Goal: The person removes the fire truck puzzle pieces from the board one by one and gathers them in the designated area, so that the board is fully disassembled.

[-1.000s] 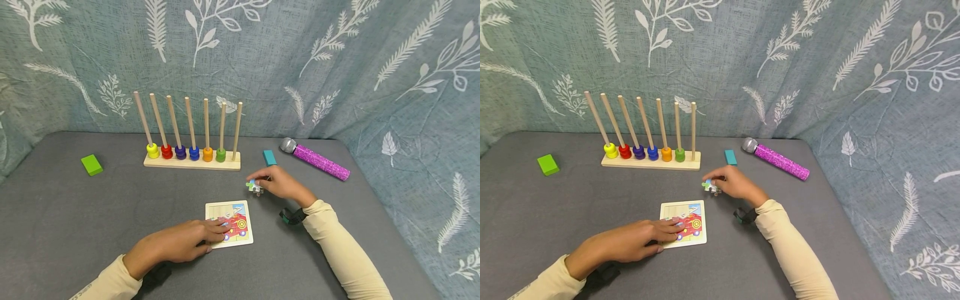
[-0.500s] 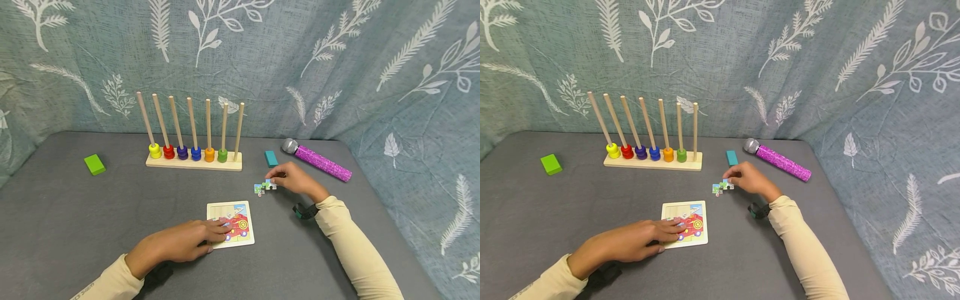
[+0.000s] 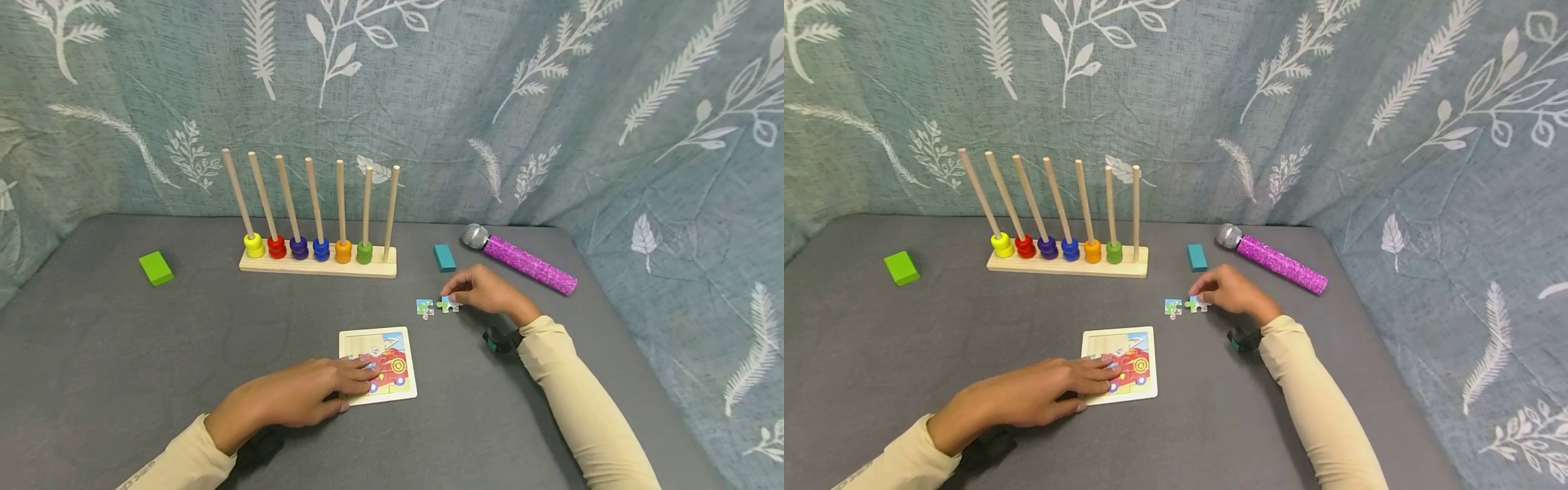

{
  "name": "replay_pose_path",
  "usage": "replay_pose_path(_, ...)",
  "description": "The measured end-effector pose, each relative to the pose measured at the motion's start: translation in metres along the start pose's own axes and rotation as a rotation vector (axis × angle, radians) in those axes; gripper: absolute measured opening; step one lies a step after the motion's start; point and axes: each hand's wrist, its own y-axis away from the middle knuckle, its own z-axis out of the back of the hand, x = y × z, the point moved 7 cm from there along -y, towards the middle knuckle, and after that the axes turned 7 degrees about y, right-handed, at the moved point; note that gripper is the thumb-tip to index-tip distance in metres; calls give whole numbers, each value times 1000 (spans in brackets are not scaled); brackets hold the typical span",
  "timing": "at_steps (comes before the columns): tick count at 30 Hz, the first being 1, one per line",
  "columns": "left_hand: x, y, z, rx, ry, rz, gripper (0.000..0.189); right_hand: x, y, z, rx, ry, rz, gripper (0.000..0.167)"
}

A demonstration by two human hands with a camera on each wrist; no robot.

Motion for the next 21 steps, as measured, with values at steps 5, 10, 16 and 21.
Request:
replay_pose_path(5,-1,1,1,-1,-4,-12,42,0,-1,-3,31,17,-8,13)
replay_pose_path(10,0,1,2,14,2,-7,42,1,-2,-5,27,23,-3,13)
replay_pose_path(16,0,1,4,13,9,-2,42,1,-3,-3,-4,16,-17,13)
replay_pose_path(21,-1,1,5,19,17,-3,42,11,1,3,-79,34,-28,14)
